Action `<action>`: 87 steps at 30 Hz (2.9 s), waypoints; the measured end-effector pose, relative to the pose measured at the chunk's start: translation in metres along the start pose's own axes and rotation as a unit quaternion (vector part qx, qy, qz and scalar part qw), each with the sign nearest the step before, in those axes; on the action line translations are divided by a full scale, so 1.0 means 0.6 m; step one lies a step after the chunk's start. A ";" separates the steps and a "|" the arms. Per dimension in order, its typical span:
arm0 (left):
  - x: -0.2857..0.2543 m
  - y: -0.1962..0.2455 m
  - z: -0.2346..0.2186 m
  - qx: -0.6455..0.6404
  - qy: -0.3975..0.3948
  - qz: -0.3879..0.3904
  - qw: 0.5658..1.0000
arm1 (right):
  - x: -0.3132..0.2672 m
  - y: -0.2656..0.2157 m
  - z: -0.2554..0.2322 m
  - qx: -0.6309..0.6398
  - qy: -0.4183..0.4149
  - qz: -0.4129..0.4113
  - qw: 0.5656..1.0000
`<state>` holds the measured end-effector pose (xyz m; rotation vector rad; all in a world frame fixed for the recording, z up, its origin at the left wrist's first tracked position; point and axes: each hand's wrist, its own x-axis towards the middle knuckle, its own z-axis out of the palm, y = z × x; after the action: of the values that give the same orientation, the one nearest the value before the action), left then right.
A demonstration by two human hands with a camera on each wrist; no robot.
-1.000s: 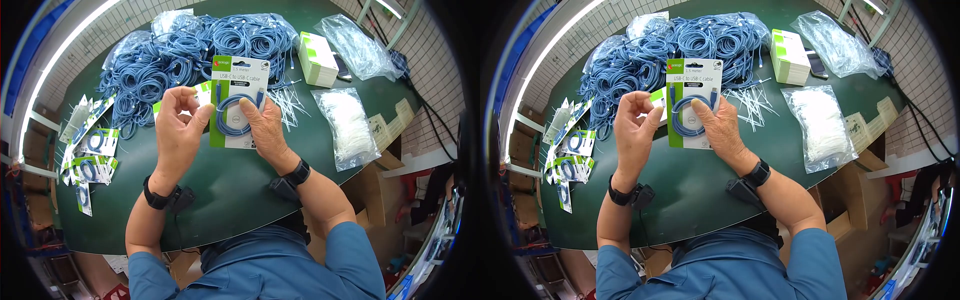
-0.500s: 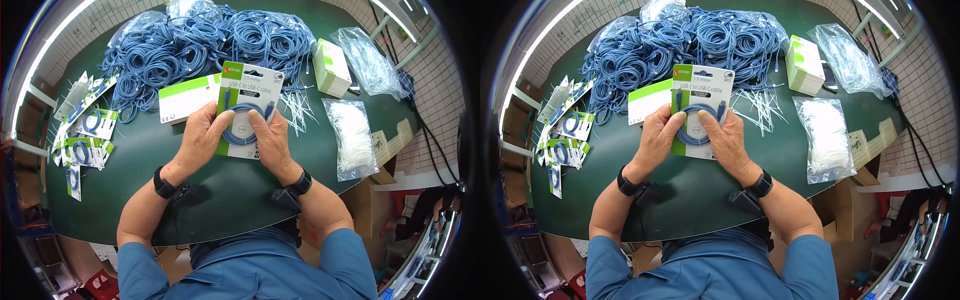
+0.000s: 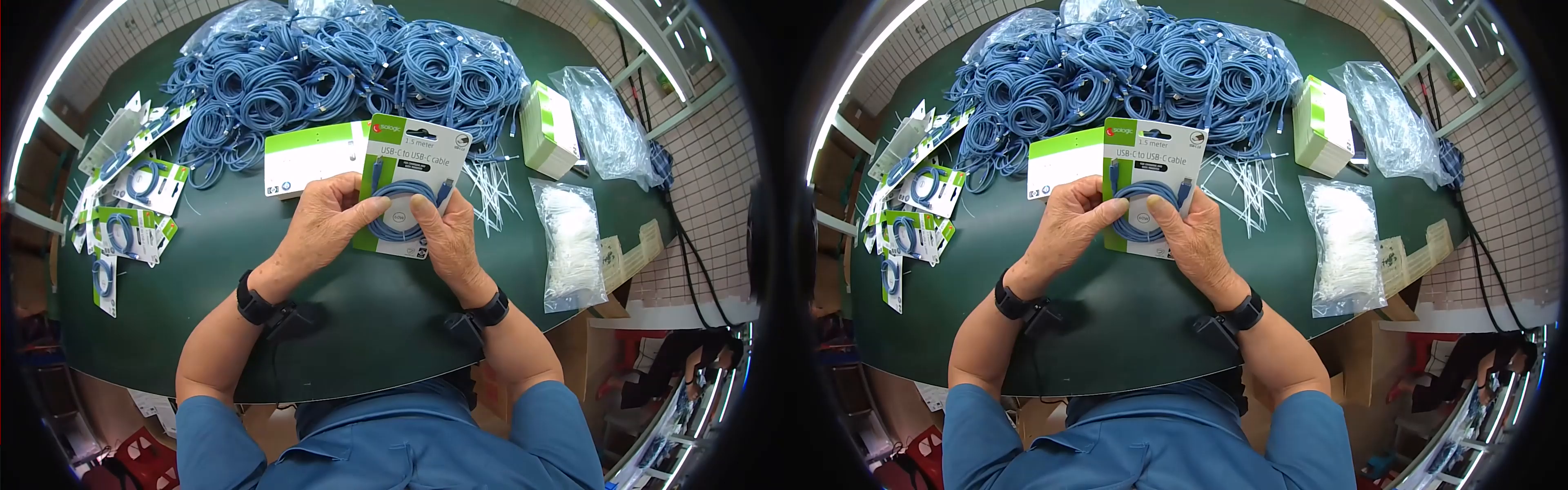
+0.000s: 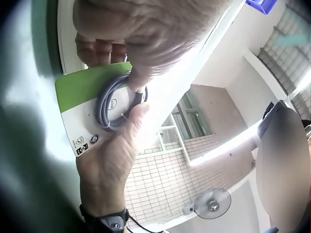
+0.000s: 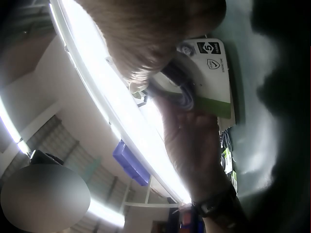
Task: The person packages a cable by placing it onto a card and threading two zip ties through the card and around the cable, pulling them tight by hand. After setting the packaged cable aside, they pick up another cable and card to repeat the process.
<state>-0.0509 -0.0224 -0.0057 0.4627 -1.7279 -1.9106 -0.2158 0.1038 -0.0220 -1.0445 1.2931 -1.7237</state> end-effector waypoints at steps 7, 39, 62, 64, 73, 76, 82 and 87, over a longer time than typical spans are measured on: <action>-0.003 0.009 0.007 0.055 0.027 -0.024 0.998 | 0.041 -0.018 -0.012 0.002 0.100 -0.184 0.978; -0.057 -0.014 -0.040 0.453 0.072 0.246 0.854 | 0.022 -0.007 -0.027 -0.295 -0.152 -0.168 0.928; -0.062 0.009 -0.028 0.426 0.086 0.231 0.871 | 0.023 -0.020 -0.023 -0.313 -0.097 -0.244 0.913; -0.064 0.019 -0.023 0.365 0.115 0.191 0.904 | 0.021 -0.026 -0.022 -0.315 -0.089 -0.256 0.909; -0.062 0.032 -0.010 0.140 0.216 0.089 0.962 | 0.035 -0.015 -0.035 -0.062 0.003 -0.078 0.995; -0.052 0.024 -0.012 0.124 0.219 0.087 0.964 | 0.029 -0.010 -0.026 0.013 0.020 -0.045 0.999; -0.030 0.001 0.002 0.039 0.218 0.064 0.973 | 0.010 -0.020 0.019 0.044 -0.041 0.042 0.997; -0.029 0.000 0.027 0.016 0.141 0.002 0.990 | 0.009 -0.011 -0.001 -0.057 -0.027 0.029 0.998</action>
<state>-0.0462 0.0011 -0.0049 0.7052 -1.5743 -1.7211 -0.2192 0.1009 -0.0149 -1.1001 1.3870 -1.5829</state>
